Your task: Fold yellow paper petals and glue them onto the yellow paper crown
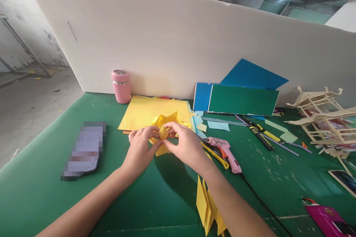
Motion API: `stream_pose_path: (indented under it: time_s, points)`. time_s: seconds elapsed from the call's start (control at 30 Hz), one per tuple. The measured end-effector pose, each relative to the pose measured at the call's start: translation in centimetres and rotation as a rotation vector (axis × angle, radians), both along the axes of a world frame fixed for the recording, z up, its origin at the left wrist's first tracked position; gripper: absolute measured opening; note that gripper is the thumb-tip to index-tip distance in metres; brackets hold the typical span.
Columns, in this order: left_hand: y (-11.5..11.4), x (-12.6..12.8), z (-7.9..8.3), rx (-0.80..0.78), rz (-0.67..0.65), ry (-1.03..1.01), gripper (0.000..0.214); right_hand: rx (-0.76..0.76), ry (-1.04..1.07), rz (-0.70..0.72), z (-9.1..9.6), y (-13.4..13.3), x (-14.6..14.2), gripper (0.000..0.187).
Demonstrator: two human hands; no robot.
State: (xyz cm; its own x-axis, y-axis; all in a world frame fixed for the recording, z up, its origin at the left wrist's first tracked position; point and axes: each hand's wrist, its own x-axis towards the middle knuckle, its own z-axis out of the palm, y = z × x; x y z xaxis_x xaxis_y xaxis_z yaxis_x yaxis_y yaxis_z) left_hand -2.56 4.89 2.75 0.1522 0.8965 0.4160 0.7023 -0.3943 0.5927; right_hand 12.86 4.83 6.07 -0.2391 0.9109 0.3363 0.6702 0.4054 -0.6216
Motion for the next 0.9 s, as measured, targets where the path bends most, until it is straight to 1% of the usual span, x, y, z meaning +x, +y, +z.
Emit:
stream_pose_path:
  time_s: [0.1, 0.27, 0.4, 0.53, 0.7, 0.9]
  points:
    - [-0.08, 0.06, 0.19, 0.008, -0.002, 0.029, 0.019, -0.014, -0.011, 0.001, 0.13, -0.09, -0.05, 0.024]
    - [-0.20, 0.09, 0.40, 0.045, -0.028, 0.045, 0.017, 0.012, -0.049, -0.014, 0.19, -0.09, -0.14, 0.028]
    - [-0.28, 0.04, 0.51, 0.073, -0.043, 0.063, 0.021, 0.000, -0.026, -0.020, 0.24, -0.04, -0.07, 0.031]
    - [-0.37, 0.07, 0.58, 0.099, -0.028, 0.081, 0.024, -0.020, -0.006, -0.012, 0.23, -0.04, 0.03, 0.034]
    - [-0.42, 0.16, 0.53, 0.060, -0.015, 0.053, 0.022, -0.036, -0.020, 0.001, 0.34, -0.20, 0.10, 0.035]
    - [-0.42, 0.21, 0.48, 0.003, 0.000, 0.020, 0.023, -0.011, -0.059, 0.057, 0.23, -0.31, 0.19, 0.045]
